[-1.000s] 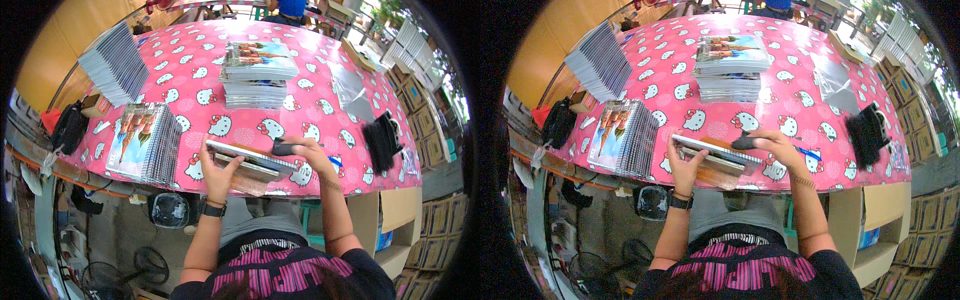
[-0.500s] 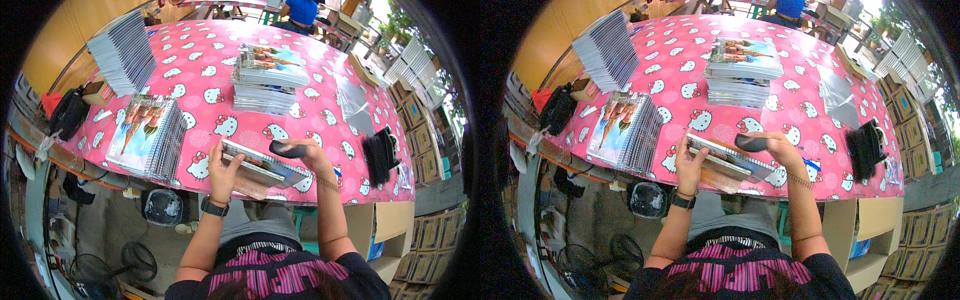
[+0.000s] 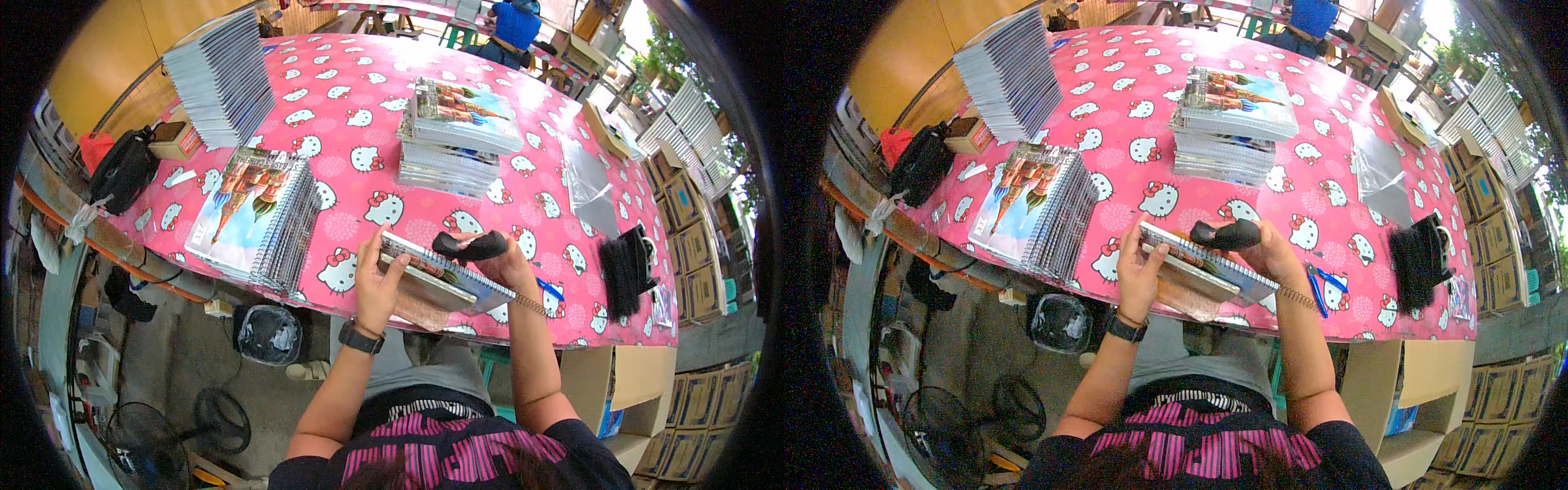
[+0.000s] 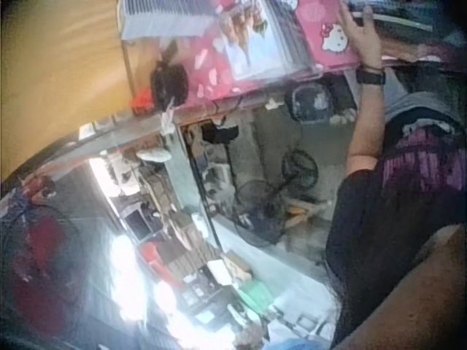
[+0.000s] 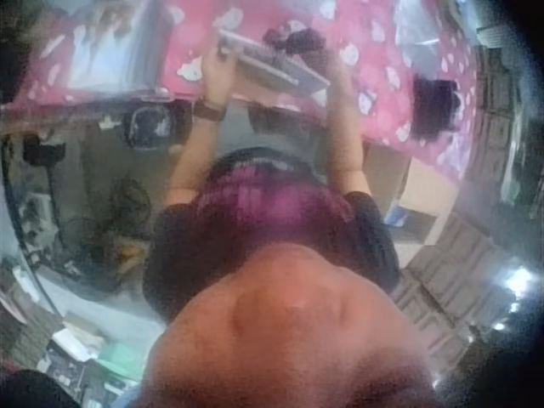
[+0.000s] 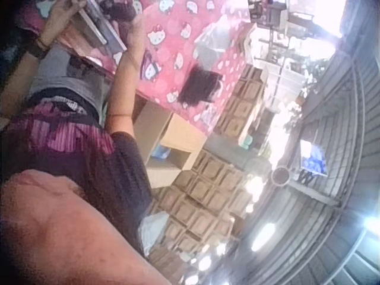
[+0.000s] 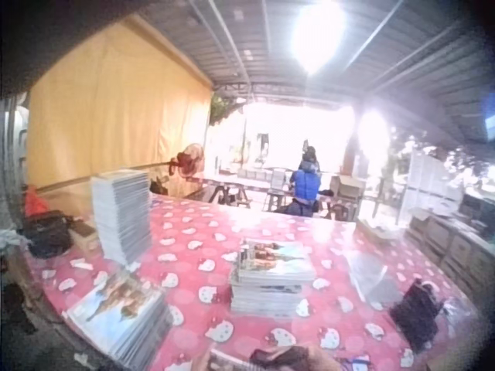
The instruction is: The person assembles spiral-bound notebooks by aligning printed pages and covers on a wooden stand, threading a plastic coil through the holes, and using a hand tool to crimp the ends of the coil.
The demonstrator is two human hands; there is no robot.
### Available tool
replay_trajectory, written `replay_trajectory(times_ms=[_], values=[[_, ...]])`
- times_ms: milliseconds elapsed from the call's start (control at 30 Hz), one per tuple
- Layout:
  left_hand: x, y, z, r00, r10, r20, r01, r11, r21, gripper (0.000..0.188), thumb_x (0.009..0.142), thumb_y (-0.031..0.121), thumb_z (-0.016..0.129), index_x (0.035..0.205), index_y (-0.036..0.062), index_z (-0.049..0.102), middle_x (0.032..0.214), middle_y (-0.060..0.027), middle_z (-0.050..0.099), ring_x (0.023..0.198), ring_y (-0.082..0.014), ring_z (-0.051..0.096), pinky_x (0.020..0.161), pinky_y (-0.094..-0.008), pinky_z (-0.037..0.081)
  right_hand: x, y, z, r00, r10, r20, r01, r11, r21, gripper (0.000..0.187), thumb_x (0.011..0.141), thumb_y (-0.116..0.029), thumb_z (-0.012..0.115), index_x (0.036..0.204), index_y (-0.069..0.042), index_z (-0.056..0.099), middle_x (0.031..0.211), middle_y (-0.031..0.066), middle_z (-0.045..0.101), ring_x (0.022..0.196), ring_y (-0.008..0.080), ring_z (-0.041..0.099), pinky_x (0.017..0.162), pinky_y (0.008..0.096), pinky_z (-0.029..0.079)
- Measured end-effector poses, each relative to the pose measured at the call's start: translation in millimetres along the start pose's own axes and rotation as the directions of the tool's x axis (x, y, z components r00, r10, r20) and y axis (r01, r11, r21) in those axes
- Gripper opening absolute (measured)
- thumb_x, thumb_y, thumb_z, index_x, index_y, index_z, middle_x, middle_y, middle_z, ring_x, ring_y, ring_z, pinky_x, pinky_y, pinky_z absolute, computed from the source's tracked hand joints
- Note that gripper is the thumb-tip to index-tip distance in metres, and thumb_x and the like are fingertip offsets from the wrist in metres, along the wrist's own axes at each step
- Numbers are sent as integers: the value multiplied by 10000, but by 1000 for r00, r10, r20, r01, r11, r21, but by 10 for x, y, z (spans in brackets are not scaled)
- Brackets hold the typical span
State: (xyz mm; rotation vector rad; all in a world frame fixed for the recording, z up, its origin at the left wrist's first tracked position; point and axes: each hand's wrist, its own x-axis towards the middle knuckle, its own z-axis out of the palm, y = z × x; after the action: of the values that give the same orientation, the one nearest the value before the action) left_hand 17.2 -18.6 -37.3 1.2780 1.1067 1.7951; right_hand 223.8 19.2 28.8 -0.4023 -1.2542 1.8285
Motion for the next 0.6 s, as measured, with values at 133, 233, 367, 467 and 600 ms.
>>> replay_trajectory(times_ms=[133, 233, 367, 467, 600], values=[[-12, 34, -3, 1000, -19, 2, 19, 1000, 3, 530, 832, 142, 667, 1311, 32, 470, 989, -46, 463, 913, -152, 473, 845, -267, 390, 207, 43, -216, 976, 146, -163, -219, 646, -731, 494, 866, -392, 569, 1038, 68, 627, 955, 95, 656, 907, 181, 588, 838, 315, 451], [-24, 22, -5, 1000, -23, 3, 23, 1000, 10, 540, 827, 147, 672, 1314, 36, 467, 999, -51, 469, 915, -156, 472, 845, -270, 388, 143, 99, -181, 986, 167, -25, -169, 981, -93, 433, 865, -339, 588, 1032, 58, 630, 967, 109, 653, 906, 219, 603, 828, 325, 461], [-23, 80, 11, 999, -32, 14, 32, 999, 14, 541, 830, 149, 670, 1316, 31, 464, 1019, -55, 464, 930, -153, 478, 846, -268, 393, 289, 36, -196, 982, 150, -119, -191, 710, -678, 530, 856, -384, 588, 1106, 83, 597, 1023, 128, 646, 926, 200, 594, 855, 324, 453], [-45, 64, -14, 1000, -30, 8, 30, 999, 33, 538, 834, 137, 665, 1317, 24, 459, 1026, -55, 466, 943, -151, 480, 861, -264, 389, 301, 63, -139, 988, 145, 55, -119, 937, -329, 530, 872, -416, 554, 1125, 46, 607, 1030, 106, 644, 958, 188, 581, 883, 313, 437], [-19, 79, -13, 1000, -16, 15, 16, 999, 32, 531, 838, 118, 657, 1322, 29, 458, 1032, -55, 465, 953, -150, 479, 867, -267, 392, 438, -102, -42, 971, 229, -67, -199, 624, -756, 566, 859, -439, 542, 1121, 59, 605, 1033, 106, 647, 962, 187, 580, 889, 309, 437]])
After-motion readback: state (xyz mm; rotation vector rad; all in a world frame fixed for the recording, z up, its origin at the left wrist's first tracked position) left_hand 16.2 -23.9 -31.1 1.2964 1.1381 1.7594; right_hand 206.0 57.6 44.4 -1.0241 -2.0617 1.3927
